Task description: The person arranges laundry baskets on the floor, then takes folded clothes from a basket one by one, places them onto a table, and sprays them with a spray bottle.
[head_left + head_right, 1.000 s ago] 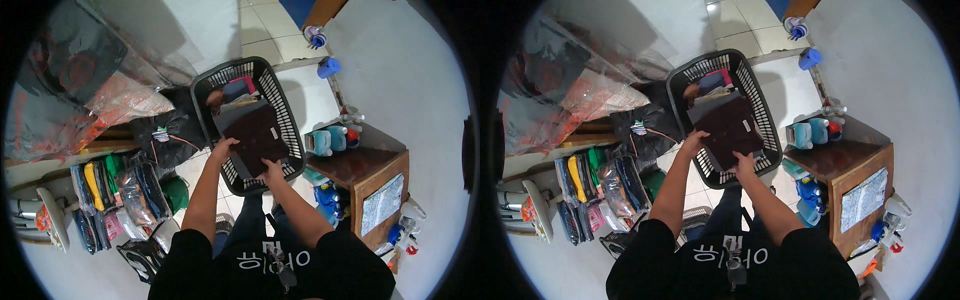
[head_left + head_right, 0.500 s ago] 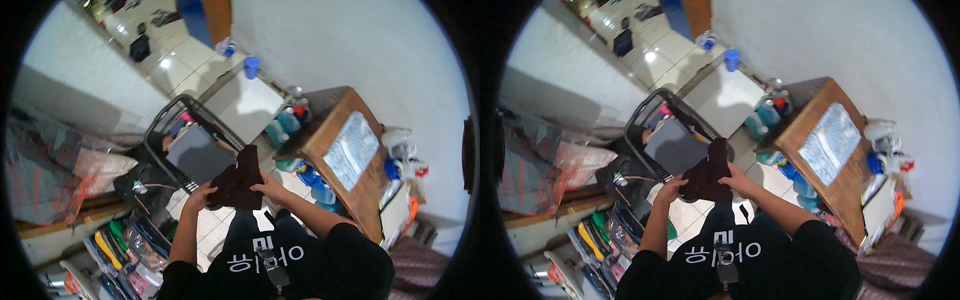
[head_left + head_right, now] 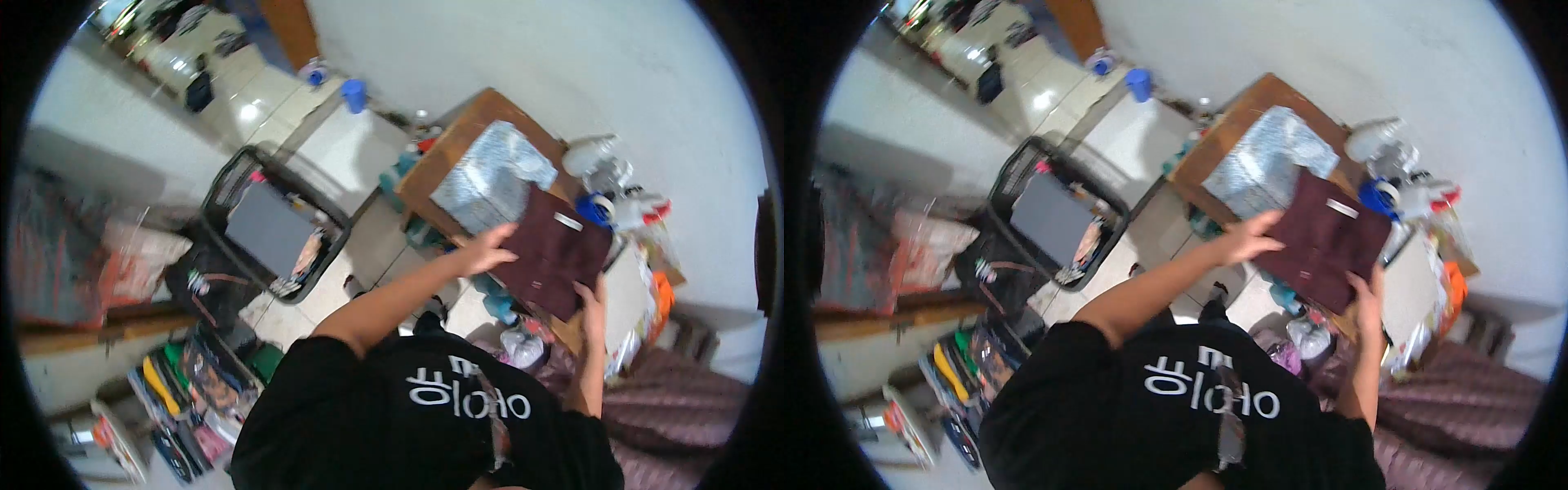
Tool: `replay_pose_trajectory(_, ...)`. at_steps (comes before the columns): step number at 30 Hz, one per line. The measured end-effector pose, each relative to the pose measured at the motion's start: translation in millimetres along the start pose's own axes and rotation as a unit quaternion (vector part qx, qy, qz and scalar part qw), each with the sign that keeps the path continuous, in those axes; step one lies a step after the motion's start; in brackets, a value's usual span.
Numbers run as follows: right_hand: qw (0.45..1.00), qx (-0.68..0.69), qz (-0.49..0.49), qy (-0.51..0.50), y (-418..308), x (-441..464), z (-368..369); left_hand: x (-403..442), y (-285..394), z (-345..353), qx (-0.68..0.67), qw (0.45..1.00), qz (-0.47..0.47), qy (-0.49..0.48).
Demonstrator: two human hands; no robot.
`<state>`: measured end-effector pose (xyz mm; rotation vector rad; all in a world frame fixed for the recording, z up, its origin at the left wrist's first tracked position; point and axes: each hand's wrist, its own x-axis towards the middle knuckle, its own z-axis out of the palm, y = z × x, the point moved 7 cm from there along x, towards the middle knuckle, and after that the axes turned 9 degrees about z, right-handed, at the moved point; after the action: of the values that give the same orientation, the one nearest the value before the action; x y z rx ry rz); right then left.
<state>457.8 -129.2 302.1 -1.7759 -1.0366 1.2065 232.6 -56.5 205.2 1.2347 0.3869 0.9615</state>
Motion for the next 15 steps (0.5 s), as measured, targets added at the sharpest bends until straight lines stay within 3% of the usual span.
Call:
replay_pose_trajectory(1, 0.999, 0.025, 0.018, 0.033, 7.5, -0.3, -18.5, 18.6, -45.9, 10.7, 0.003, 0.999, 0.034, 0.010)
replay_pose_trajectory(2, 0.999, -0.002, -0.009, 0.032, 29.6, 13.2, -39.1, 25.1, -49.6, 18.6, 0.152, 0.985, 0.073, 0.031)
replay_pose_trajectory(3, 0.997, -0.051, -0.009, 0.053, 53.8, 23.8, -56.1, 15.6, -22.8, 27.3, 0.145, 0.987, -0.062, 0.014)
replay_pose_trajectory(4, 0.992, -0.057, 0.057, 0.095, 107.5, 45.2, -84.4, 10.2, -69.8, 26.5, 0.182, 0.976, -0.115, 0.015)
replay_pose_trajectory(5, 0.922, -0.309, 0.125, 0.196, 127.4, 49.6, -103.4, -2.7, -105.5, 22.0, 0.250, 0.960, -0.121, 0.034)
replay_pose_trajectory(6, 0.908, -0.352, 0.031, 0.224, 119.9, 51.8, -92.2, -19.1, -135.8, 18.5, 0.279, 0.957, -0.077, 0.036)
replay_pose_trajectory(7, 0.885, -0.388, -0.066, 0.251, 111.3, 49.2, -75.9, -44.7, -103.8, 15.8, 0.280, 0.959, -0.039, 0.026)
replay_pose_trajectory(8, 0.851, -0.416, -0.160, 0.277, 100.2, 45.2, -52.6, -74.3, -101.5, 9.3, 0.217, 0.964, -0.156, -0.002)
replay_pose_trajectory(9, 0.865, -0.379, -0.240, 0.226, 97.4, 54.2, -21.0, -105.3, -153.8, -5.5, 0.205, 0.967, -0.149, -0.014)
replay_pose_trajectory(10, 0.870, -0.338, -0.314, 0.175, 90.4, 59.4, 18.6, -148.2, -143.7, -22.7, 0.064, 0.973, -0.211, 0.062)
replay_pose_trajectory(12, 0.948, -0.215, -0.235, 0.024, 80.5, 63.0, 120.7, -236.5, -136.5, -75.3, 0.021, 0.947, -0.240, 0.213)
replay_pose_trajectory(13, 0.890, -0.320, -0.324, -0.031, 51.9, 46.0, 187.2, -283.2, -134.2, -106.6, 0.047, 0.915, -0.273, 0.294)
replay_pose_trajectory(14, 0.888, -0.286, -0.331, -0.141, 34.1, 27.2, 248.7, -326.0, -119.4, -133.6, 0.087, 0.865, -0.359, 0.339)
replay_pose_trajectory(15, 0.878, -0.269, -0.327, -0.222, 20.9, 8.2, 301.9, -376.0, -123.7, -162.9, 0.096, 0.844, -0.316, 0.423)
